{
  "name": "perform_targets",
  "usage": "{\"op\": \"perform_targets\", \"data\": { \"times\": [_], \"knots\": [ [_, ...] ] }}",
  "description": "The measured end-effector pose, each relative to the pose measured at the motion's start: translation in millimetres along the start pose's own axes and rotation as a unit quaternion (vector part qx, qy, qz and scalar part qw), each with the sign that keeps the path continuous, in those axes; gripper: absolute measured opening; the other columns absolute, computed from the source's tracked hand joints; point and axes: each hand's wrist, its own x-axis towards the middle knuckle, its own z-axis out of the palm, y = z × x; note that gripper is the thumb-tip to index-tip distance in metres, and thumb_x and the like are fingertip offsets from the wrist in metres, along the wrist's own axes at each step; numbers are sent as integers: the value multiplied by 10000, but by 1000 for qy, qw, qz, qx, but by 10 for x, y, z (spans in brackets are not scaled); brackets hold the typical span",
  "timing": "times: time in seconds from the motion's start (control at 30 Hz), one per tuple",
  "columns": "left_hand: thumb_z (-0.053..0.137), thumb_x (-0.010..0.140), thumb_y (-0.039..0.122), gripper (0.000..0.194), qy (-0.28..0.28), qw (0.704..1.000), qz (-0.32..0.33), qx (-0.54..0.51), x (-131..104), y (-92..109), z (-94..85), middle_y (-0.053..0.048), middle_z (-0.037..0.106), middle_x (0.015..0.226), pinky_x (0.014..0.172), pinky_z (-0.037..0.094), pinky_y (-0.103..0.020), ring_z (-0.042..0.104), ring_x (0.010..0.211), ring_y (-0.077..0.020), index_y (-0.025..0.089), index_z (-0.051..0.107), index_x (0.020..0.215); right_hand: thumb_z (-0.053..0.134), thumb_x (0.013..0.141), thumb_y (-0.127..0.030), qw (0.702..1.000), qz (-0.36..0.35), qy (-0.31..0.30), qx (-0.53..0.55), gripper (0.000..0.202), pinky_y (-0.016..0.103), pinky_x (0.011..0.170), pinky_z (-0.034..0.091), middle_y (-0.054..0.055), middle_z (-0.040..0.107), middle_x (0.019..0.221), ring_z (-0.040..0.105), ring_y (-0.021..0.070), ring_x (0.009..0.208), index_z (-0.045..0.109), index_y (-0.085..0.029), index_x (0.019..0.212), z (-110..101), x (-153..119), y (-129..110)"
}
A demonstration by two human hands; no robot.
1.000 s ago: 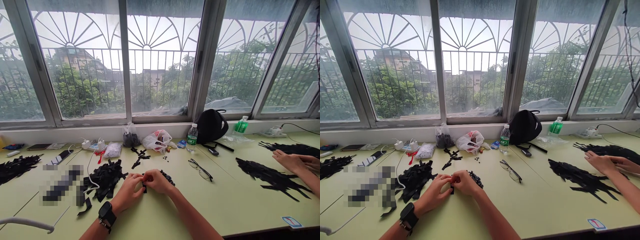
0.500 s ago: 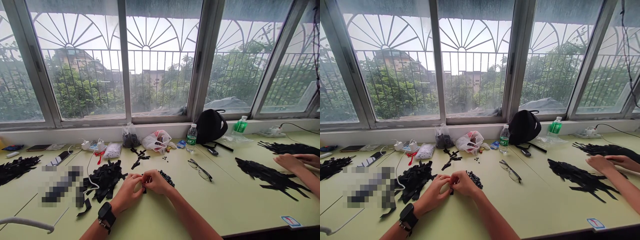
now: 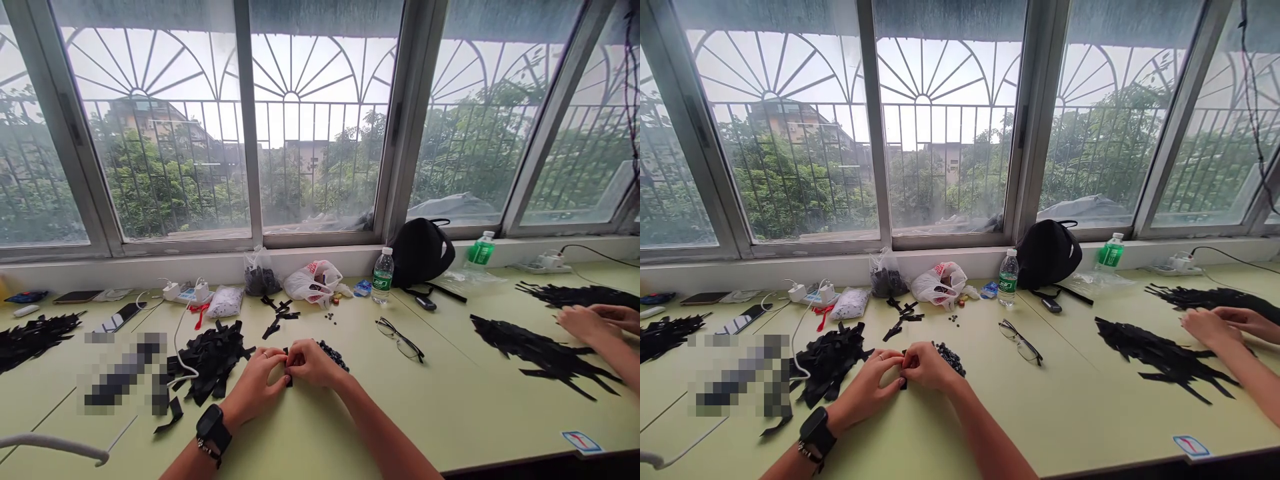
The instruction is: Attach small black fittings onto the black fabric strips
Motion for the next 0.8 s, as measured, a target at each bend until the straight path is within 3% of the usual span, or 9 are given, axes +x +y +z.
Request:
{"op": "perform_targets", "data": {
  "times": [0.8],
  "knots": [
    [669,909,189,272,-9,1000,-2,12,-2,31,-1,0,684,1252,1036,477,-400,567,1172,-248,328,712,1139,691,748,-136,999,-21,-20,-17,42,201,639,429,4,655,792,580,123,705,702,-159,781,-43,-13,38]
  ]
}}
